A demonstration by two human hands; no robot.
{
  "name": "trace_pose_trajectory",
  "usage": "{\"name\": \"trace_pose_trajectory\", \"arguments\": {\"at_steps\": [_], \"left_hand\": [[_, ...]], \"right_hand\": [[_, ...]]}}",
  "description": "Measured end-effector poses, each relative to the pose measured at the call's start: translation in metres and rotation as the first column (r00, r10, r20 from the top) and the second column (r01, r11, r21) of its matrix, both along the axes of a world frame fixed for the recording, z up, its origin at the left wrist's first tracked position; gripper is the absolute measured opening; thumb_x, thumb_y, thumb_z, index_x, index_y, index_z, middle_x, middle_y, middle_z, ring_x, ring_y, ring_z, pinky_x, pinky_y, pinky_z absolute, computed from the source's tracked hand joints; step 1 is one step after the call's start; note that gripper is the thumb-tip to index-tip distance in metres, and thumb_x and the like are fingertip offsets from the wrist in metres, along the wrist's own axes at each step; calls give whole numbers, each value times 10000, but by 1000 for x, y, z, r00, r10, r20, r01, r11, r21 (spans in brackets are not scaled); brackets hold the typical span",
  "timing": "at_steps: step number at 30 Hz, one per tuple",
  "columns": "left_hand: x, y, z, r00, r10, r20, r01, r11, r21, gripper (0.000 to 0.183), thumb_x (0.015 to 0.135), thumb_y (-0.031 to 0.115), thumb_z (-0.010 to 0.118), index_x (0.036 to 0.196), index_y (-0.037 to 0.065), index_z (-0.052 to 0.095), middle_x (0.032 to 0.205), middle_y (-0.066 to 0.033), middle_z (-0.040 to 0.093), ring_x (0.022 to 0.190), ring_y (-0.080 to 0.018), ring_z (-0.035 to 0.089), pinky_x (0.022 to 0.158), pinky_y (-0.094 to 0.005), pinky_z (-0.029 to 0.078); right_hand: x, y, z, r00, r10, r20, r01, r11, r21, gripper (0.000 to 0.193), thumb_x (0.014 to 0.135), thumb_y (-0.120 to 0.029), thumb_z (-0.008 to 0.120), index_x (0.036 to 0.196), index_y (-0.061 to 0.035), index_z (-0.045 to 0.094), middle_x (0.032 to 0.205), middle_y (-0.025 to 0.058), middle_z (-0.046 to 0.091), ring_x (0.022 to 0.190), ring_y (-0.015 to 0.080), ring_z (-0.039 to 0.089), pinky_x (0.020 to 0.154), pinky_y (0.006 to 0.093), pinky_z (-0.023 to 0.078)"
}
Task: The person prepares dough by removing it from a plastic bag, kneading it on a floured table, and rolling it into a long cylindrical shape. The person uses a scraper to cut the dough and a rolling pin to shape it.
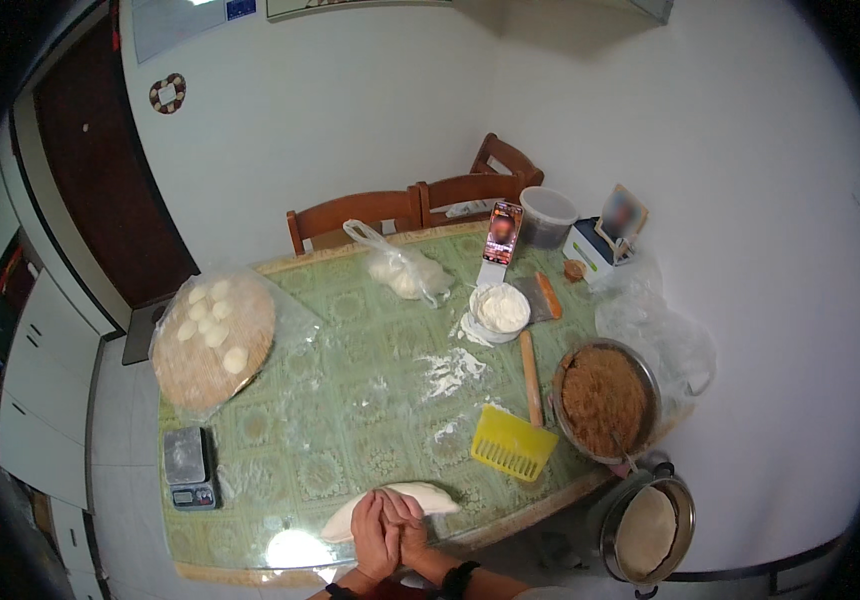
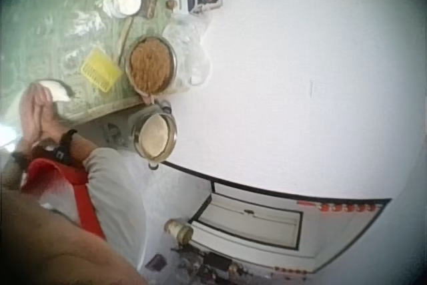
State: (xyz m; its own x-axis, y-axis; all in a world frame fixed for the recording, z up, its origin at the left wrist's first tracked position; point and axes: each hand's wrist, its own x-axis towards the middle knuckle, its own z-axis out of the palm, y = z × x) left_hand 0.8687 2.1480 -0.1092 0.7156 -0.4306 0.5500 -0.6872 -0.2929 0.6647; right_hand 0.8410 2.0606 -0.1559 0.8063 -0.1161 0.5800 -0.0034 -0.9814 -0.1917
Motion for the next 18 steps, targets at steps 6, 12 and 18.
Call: {"name": "trace_pose_trajectory", "arguments": {"at_steps": [6, 12, 18], "left_hand": [[114, -35, -23, 929, 79, -362, 32, 956, 292, 411, 934, 284, 447, 1169, -39, 542, 1186, -248, 557, 1108, -408, 511, 956, -486, 370], [142, -26, -31, 986, -3, -166, 74, 904, 421, 440, 908, 308, 447, 1216, 1, 516, 1263, -206, 521, 1222, -377, 424, 1057, -510, 258], [42, 34, -22, 1000, -24, -9, 23, 721, 693, 786, 806, 620, 523, 1366, 76, 428, 1385, -328, 335, 1316, -496, 259, 1041, -657, 144]], "right_hand": [[104, -47, 4, 781, -2, -625, 146, 973, 180, 299, 834, -249, 489, 1041, -79, 623, 1185, 108, 552, 1172, 268, 459, 1003, 389, 316], [114, -48, 29, 951, -60, -303, 71, 997, 24, 369, 873, -282, 471, 1138, -62, 601, 1343, 131, 488, 1279, 319, 390, 1045, 497, 276], [3, -34, 30, 893, 18, -450, 23, 996, 85, 589, 814, -362, 603, 1311, -66, 494, 1404, 155, 412, 1308, 392, 336, 1085, 542, 197]]}}
